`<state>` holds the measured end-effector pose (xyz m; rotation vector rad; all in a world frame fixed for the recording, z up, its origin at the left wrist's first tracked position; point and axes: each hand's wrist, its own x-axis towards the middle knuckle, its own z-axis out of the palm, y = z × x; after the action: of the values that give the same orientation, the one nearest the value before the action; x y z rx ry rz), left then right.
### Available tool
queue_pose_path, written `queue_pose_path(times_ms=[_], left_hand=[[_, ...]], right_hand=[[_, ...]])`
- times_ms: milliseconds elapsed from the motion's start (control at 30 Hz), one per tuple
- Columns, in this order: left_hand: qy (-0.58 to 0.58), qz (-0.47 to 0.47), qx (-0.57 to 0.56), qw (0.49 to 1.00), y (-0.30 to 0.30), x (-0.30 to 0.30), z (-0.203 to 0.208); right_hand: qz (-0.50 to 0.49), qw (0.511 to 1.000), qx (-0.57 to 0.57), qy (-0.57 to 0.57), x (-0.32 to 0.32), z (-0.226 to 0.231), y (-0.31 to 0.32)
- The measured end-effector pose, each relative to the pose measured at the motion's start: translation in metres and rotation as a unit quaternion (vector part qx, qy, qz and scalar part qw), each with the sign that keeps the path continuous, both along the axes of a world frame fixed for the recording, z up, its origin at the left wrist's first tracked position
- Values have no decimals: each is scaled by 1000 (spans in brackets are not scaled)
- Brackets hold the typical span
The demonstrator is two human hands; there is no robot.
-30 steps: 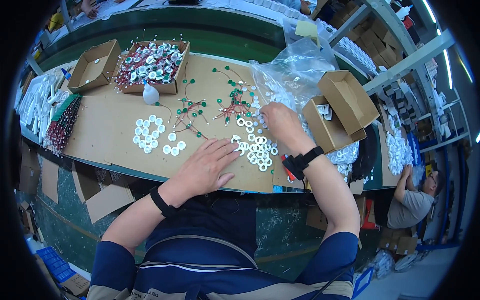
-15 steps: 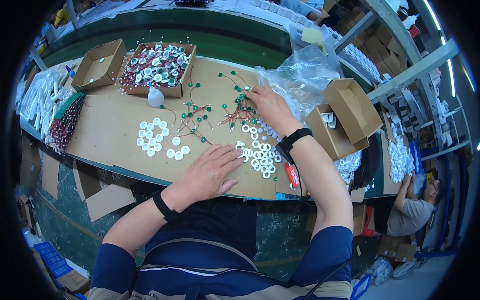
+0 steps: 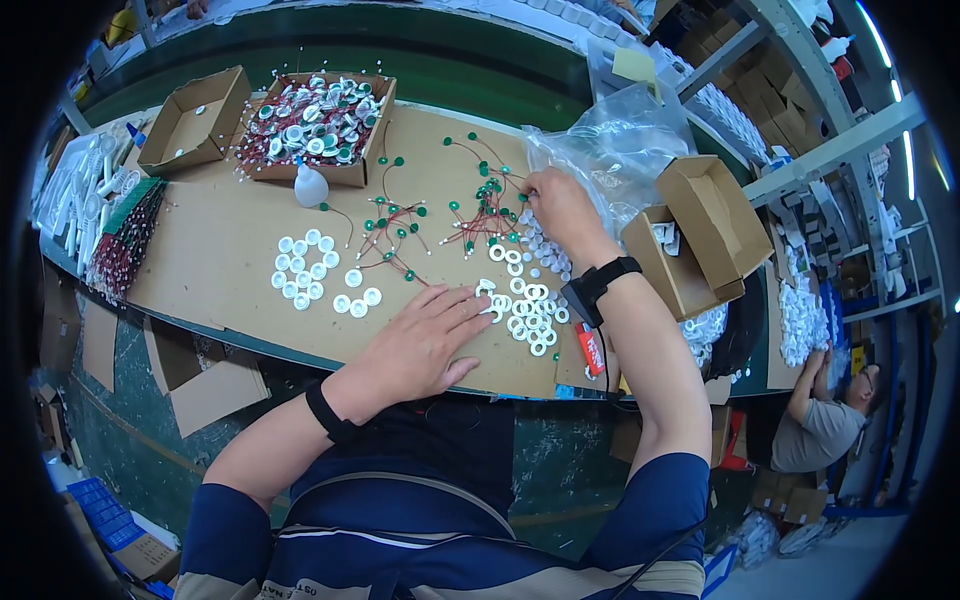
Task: The person picks up a white plastic ring and a green circuit board, fits the board into the ring, and presses them together by hand. They repeat this process for several more rings and circuit boards, occasionally moving aside components on the table to reach new ones.
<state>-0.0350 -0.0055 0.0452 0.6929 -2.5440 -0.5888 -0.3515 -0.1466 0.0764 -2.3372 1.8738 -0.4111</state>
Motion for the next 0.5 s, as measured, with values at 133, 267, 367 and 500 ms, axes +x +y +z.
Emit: queue_pose_path(times_ms=[133,267,367,500], left_hand=[[1,-2,3,1000,-1,0,2],[4,0,1,1000,1,1,0],[10,3,-1,1000,2,1,-1],[10,2,-3,1000,3,2,-3]], right_hand=[[-38,999,5,-8,0,1,15],[-16,999,44,-21,0,8,35],[35,992,112,42,0,18,47],[28,993,113,27,3,27,63]])
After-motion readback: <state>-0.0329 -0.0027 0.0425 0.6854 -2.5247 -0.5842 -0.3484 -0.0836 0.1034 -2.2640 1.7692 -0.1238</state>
